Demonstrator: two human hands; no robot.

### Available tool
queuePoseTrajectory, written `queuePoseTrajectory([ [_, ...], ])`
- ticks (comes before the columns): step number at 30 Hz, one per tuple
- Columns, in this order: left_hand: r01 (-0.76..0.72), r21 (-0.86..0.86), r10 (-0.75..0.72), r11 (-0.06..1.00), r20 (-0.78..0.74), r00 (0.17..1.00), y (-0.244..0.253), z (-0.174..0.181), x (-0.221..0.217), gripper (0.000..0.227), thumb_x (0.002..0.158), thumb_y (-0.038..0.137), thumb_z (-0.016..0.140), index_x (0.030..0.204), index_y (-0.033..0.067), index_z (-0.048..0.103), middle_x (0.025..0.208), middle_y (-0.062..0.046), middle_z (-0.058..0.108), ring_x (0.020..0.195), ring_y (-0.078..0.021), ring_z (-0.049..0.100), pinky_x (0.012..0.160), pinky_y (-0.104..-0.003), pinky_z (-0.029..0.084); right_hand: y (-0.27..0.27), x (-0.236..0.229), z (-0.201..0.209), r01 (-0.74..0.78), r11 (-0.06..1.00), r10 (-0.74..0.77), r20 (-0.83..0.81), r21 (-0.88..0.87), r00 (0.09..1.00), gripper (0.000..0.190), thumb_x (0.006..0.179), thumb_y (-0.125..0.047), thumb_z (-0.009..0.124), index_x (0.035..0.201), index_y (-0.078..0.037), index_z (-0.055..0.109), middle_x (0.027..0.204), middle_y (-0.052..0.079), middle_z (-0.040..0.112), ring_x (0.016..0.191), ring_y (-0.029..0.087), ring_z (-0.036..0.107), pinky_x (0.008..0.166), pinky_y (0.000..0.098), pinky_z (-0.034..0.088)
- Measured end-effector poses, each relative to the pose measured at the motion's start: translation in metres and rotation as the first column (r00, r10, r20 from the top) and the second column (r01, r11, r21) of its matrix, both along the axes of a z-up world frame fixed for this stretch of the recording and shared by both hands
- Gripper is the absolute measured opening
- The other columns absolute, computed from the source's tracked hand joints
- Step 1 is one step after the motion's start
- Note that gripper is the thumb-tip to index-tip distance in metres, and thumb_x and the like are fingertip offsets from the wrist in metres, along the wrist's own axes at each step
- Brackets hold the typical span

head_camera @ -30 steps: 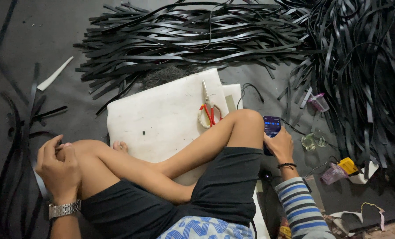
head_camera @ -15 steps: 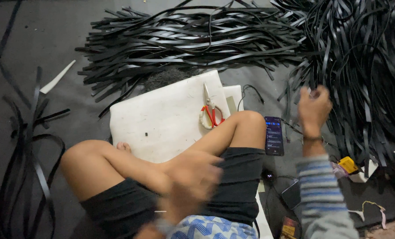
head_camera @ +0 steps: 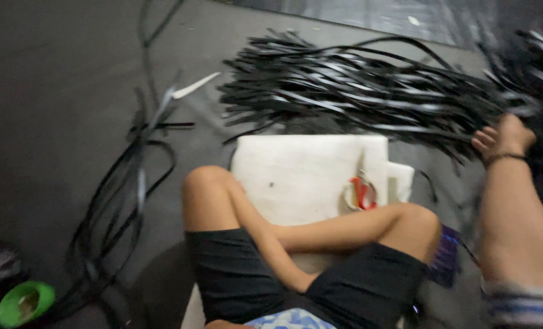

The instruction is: The person sits cross-legged on a chair and uses red-handled scissors to cut a long black rubber strip into smaller pieces. The cut pieces accumulate on the floor around the chair.

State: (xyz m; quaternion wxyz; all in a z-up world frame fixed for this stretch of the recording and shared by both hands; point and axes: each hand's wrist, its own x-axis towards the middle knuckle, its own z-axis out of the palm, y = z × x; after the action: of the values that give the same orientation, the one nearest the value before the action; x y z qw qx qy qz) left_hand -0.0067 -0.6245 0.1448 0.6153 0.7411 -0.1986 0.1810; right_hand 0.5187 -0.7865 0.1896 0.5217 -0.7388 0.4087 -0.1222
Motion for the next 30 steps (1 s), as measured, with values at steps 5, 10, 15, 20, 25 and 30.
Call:
queuePoseTrajectory([
  [5, -0.289, 0.132, 0.295, 0.948, -0.026, 0.955, 0.137, -0.068, 0.06, 0.032, 0.105, 0.024, 0.058, 0.132, 0.0094, 0.059, 0.138, -0.014, 0.06, 0.134, -0.0304, 0.053, 0.122, -0.044, 0.028, 0.053, -0.038, -0.074, -0.663, 0.708, 0.698, 0.098, -0.244, 0.709, 0.035, 0.102, -0.027, 0.043, 0.077, -0.01, 0.063, 0.072, 0.01, 0.063, 0.06, 0.02, 0.059, 0.049, 0.0334, 0.043],
  [10, -0.5, 0.26, 0.528, 0.826, -0.043, 0.848, 0.359, -0.058, 0.069, 0.042, 0.101, 0.026, 0.058, 0.141, 0.0103, 0.059, 0.149, -0.014, 0.056, 0.143, -0.0278, 0.047, 0.128, -0.043, 0.018, 0.159, -0.169, -0.129, -0.939, 0.223, 0.622, -0.704, -0.262, 0.344, 0.04, 0.09, -0.035, 0.054, 0.086, -0.003, 0.078, 0.079, 0.022, 0.079, 0.08, 0.038, 0.073, 0.07, 0.0442, 0.052],
  [15, -0.797, 0.489, 0.935, 0.355, -0.194, 0.297, 0.575, -0.025, 0.023, 0.022, 0.099, 0.018, 0.058, 0.116, 0.0171, 0.071, 0.11, -0.004, 0.077, 0.092, -0.026, 0.072, 0.082, -0.041, 0.053, 0.189, -0.214, -0.147, -0.925, 0.202, 0.619, -0.69, -0.323, 0.376, 0.071, 0.089, -0.043, 0.061, 0.137, 0.009, 0.05, 0.136, 0.04, 0.059, 0.125, 0.056, 0.059, 0.103, 0.0606, 0.046],
  [20, -0.481, 0.877, 0.999, 0.008, -0.027, -0.032, 0.737, -0.164, -0.06, 0.037, 0.096, 0.031, 0.067, 0.127, 0.0126, 0.072, 0.129, -0.017, 0.066, 0.113, -0.0381, 0.059, 0.09, -0.052, 0.049, 0.16, -0.161, -0.239, -0.799, 0.323, 0.284, -0.753, -0.508, 0.594, 0.071, 0.076, -0.039, 0.081, 0.127, 0.003, 0.054, 0.119, 0.028, 0.074, 0.109, 0.049, 0.072, 0.084, 0.0548, 0.056],
  [25, -0.258, 0.92, 0.927, 0.293, -0.34, -0.158, 0.754, -0.176, -0.064, 0.06, 0.099, 0.041, 0.061, 0.151, 0.0148, 0.048, 0.153, -0.016, 0.046, 0.133, -0.0419, 0.048, 0.104, -0.063, 0.043, 0.143, -0.166, -0.281, -0.622, 0.146, 0.205, -0.592, -0.769, 0.78, 0.077, 0.062, -0.042, 0.086, 0.119, -0.003, 0.053, 0.092, 0.022, 0.072, 0.071, 0.039, 0.075, 0.06, 0.0423, 0.06],
  [30, -0.273, 0.877, 0.914, 0.396, -0.404, 0.028, 0.72, -0.176, -0.042, 0.051, 0.103, 0.038, 0.057, 0.145, 0.0095, 0.055, 0.136, -0.015, 0.063, 0.113, -0.0343, 0.066, 0.085, -0.049, 0.059, 0.147, -0.169, -0.256, -0.646, 0.298, 0.284, -0.581, -0.702, 0.763, 0.076, 0.067, -0.037, 0.086, 0.121, 0.001, 0.05, 0.101, 0.032, 0.076, 0.085, 0.052, 0.076, 0.072, 0.054, 0.059],
])
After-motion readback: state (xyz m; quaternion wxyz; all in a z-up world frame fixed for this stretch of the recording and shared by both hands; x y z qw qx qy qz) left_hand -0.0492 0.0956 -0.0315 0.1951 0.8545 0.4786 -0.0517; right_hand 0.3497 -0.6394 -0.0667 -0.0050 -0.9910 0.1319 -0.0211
